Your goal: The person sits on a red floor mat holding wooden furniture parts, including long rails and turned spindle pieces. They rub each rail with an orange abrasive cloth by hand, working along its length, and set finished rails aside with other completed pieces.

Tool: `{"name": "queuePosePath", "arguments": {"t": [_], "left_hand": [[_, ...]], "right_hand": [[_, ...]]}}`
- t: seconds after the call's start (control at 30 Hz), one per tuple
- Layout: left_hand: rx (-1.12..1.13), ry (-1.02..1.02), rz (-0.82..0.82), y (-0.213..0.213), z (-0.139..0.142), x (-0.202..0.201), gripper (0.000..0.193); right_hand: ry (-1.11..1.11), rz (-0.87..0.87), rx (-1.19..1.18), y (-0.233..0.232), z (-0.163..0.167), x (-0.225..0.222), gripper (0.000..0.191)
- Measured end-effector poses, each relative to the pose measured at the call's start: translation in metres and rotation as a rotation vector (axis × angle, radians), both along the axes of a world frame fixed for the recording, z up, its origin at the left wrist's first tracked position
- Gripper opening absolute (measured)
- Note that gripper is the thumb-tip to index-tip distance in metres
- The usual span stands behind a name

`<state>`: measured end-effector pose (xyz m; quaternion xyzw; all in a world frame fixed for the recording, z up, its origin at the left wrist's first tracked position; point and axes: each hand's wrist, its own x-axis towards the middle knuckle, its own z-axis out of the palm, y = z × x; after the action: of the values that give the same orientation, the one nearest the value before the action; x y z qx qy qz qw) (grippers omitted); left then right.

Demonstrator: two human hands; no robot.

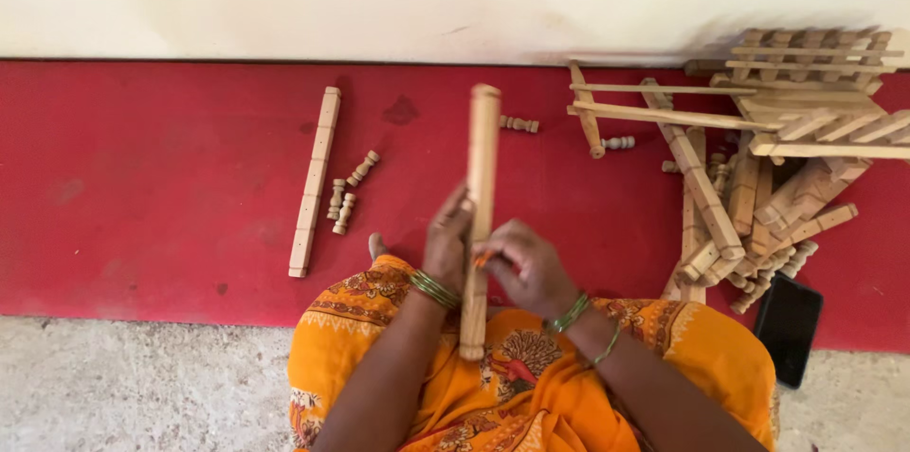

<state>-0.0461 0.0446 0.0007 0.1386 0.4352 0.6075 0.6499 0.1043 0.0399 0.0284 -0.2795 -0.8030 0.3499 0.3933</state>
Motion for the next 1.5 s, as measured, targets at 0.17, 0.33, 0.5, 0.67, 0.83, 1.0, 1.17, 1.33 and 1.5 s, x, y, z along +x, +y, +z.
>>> {"name": "queuePosePath", "arguments": {"t": [0.17,0.33,0.5,0.67,0.83,1.0,1.17,1.33,1.5], "left_hand": [[0.046,-0.002,0.310,0.016,0.002,-0.037,0.042],[0.129,-0.157,0.407,0.014,-0.006,-0.045,0.031],[0.113,-0.169,0.427,0.014,-0.004,-0.036,0.028],[0.208,-0.125,0.565,0.012,0.011,-0.030,0.031],[0.376,-0.248,0.361,0.007,0.013,-0.009,0.037],[0.418,0.204,-0.092,0.002,0.003,-0.001,0.040],[0.397,0.574,-0.239,-0.009,-0.009,0.004,0.030],[0.330,0.758,-0.128,-0.002,-0.014,0.002,0.030],[0.360,0.809,-0.077,-0.001,-0.019,0.008,0.026]], "right_hand": [[-0.020,0.319,-0.074,-0.035,0.013,-0.004,0.012],[0.094,0.326,-0.156,-0.028,0.012,0.003,0.010],[0.305,0.087,-0.486,-0.013,-0.002,0.009,0.009],[0.485,-0.379,-1.003,-0.019,-0.007,-0.011,0.008],[0.662,-0.702,-1.181,0.020,-0.005,0.001,0.009],[0.903,-0.794,-0.892,0.071,-0.012,0.051,0.010],[0.585,-0.958,-0.766,0.081,-0.032,0.062,0.010],[-0.132,-0.860,-0.482,0.066,-0.041,0.040,0.010],[-0.176,-0.607,0.162,0.042,-0.024,0.021,0.003]]}}
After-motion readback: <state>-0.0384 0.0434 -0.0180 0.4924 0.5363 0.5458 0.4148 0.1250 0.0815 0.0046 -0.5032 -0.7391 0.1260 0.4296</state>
